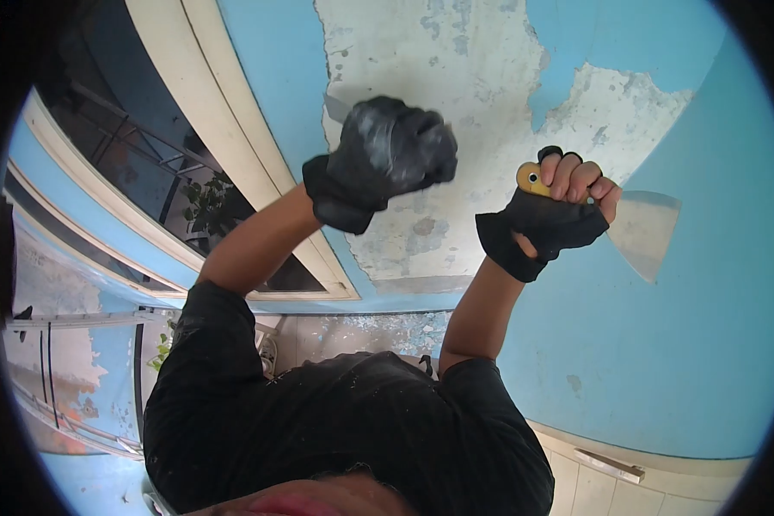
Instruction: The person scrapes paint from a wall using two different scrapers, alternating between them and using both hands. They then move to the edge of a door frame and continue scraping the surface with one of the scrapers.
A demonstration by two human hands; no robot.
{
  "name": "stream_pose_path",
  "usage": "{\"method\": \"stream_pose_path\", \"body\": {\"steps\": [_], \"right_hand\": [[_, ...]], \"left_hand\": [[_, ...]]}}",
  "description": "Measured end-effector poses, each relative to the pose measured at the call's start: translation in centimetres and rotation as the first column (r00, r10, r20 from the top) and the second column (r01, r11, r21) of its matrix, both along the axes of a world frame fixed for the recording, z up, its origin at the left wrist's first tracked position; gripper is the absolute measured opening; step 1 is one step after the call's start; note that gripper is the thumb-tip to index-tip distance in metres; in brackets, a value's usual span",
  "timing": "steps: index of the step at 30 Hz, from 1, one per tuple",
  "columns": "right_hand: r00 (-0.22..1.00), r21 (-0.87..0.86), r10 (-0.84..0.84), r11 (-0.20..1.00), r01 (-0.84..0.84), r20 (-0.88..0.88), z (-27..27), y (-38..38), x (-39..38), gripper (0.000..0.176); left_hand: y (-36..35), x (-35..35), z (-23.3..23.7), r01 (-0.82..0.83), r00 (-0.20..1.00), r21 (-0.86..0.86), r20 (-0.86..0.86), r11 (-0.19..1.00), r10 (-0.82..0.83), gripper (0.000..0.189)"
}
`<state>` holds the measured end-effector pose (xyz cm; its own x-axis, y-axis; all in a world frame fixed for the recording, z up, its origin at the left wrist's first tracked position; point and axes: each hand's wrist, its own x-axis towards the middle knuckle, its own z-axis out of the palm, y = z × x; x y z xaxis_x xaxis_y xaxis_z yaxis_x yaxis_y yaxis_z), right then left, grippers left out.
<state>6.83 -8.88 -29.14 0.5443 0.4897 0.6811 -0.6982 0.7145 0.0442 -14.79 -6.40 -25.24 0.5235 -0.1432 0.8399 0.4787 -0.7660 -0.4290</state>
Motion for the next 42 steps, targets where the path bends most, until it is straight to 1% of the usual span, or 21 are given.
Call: {"method": "stream_pose_path", "body": {"steps": [2,6,7,8,9,12,14,16,18,21,23,24,26,27,28,30,32,34,38,40,42], "right_hand": [[0.998,0.023,0.030,0.999,-0.032,0.057,-0.2,-0.2,-0.4,0.032],[0.982,-0.188,0.071,0.981,-0.037,0.178,-2.5,-2.2,-1.5,0.032],[0.961,-0.335,0.108,0.942,-0.017,0.256,-3.9,-2.5,-1.3,0.030],[0.932,-0.471,0.155,0.882,0.018,0.327,-5.5,-2.9,-1.2,0.028],[0.904,-0.570,0.178,0.817,0.085,0.389,-7.0,-3.4,-1.1,0.028],[0.769,-0.751,0.297,0.571,0.332,0.566,-13.6,-5.2,-0.2,0.029],[0.709,-0.873,0.515,0.348,0.341,0.482,-17.6,-7.3,1.1,0.025],[0.723,-0.916,0.581,0.109,0.387,0.374,-20.4,-8.8,1.3,0.021],[0.749,-0.961,0.618,0.043,0.273,0.240,-22.0,-10.4,1.5,0.023],[0.772,-0.950,0.574,0.037,0.309,0.273,-23.2,-12.1,1.3,0.021],[0.773,-0.951,0.554,0.178,0.254,0.310,-23.5,-12.6,2.0,0.021],[0.761,-0.948,0.565,0.186,0.257,0.318,-23.6,-12.4,2.4,0.021],[0.808,-0.934,0.480,0.267,0.237,0.342,-23.2,-11.9,2.9,0.009],[0.776,-0.887,0.451,0.352,0.298,0.440,-22.5,-11.8,3.1,0.012],[0.766,-0.883,0.463,0.368,0.292,0.446,-21.6,-11.5,3.5,0.012],[0.727,-0.919,0.598,0.377,0.117,0.338,-20.0,-11.2,3.7,0.020],[0.741,-0.908,0.555,0.380,0.177,0.377,-16.0,-10.8,2.2,0.026],[0.375,-0.804,0.711,0.528,0.274,0.595,-14.9,-9.1,2.6,0.032],[0.208,-0.393,0.334,0.808,0.439,0.919,-8.2,-4.7,-0.6,0.028],[0.217,-0.194,0.102,0.867,0.460,0.971,-4.6,-2.0,-2.6,0.027],[0.349,-0.259,0.114,0.878,0.403,0.930,-0.2,-1.4,-4.9,0.027]], "left_hand": [[-0.8,-0.4,-1.6,0.018,1.000,-0.027,-0.002,0.999,-0.018,0.022],[-2.1,-1.8,-5.2,0.109,0.992,-0.072,0.078,0.991,-0.103,0.026],[-2.5,-2.7,-6.2,0.114,0.993,-0.150,0.043,0.982,-0.108,0.026],[-2.9,-3.2,-7.5,0.118,0.993,-0.226,0.010,0.967,-0.119,0.027],[-2.8,-3.3,-9.2,0.157,0.983,-0.146,0.123,0.977,-0.139,0.027],[-3.8,-5.2,-14.0,0.094,0.995,-0.388,0.024,0.917,-0.093,0.027],[-4.7,-5.8,-16.9,0.079,0.996,-0.507,-0.005,0.858,-0.094,0.029],[-5.8,-5.3,-19.4,0.102,0.995,-0.612,0.048,0.784,-0.092,0.033],[-7.1,-4.2,-21.1,0.118,0.993,-0.675,0.083,0.729,-0.084,0.033],[-9.0,-1.8,-22.4,0.168,0.985,-0.689,0.143,0.705,-0.095,0.033],[-10.1,-0.1,-22.3,0.166,0.985,-0.686,0.149,0.709,-0.087,0.033],[-10.5,0.6,-22.2,0.166,0.985,-0.679,0.149,0.715,-0.086,0.033],[-11.7,2.0,-22.0,0.137,0.985,-0.677,0.173,0.723,-0.024,0.033],[-12.1,2.6,-21.7,0.116,0.982,-0.676,0.190,0.728,0.020,0.033],[-12.5,3.1,-21.5,0.102,0.981,-0.668,0.192,0.737,0.038,0.033],[-14.0,3.8,-21.6,0.074,0.976,-0.690,0.200,0.720,0.091,0.032],[-15.2,4.1,-21.5,0.063,0.970,-0.702,0.211,0.709,0.124,0.032],[-16.4,4.4,-21.6,0.057,0.962,-0.714,0.225,0.698,0.152,0.031],[-19.0,4.4,-22.2,-0.030,0.913,-0.717,0.264,0.696,0.312,0.030],[-20.5,4.2,-22.5,-0.051,0.883,-0.740,0.280,0.670,0.377,0.030],[-21.4,3.7,-23.0,-0.093,0.865,-0.756,0.261,0.648,0.429,0.030]]}}
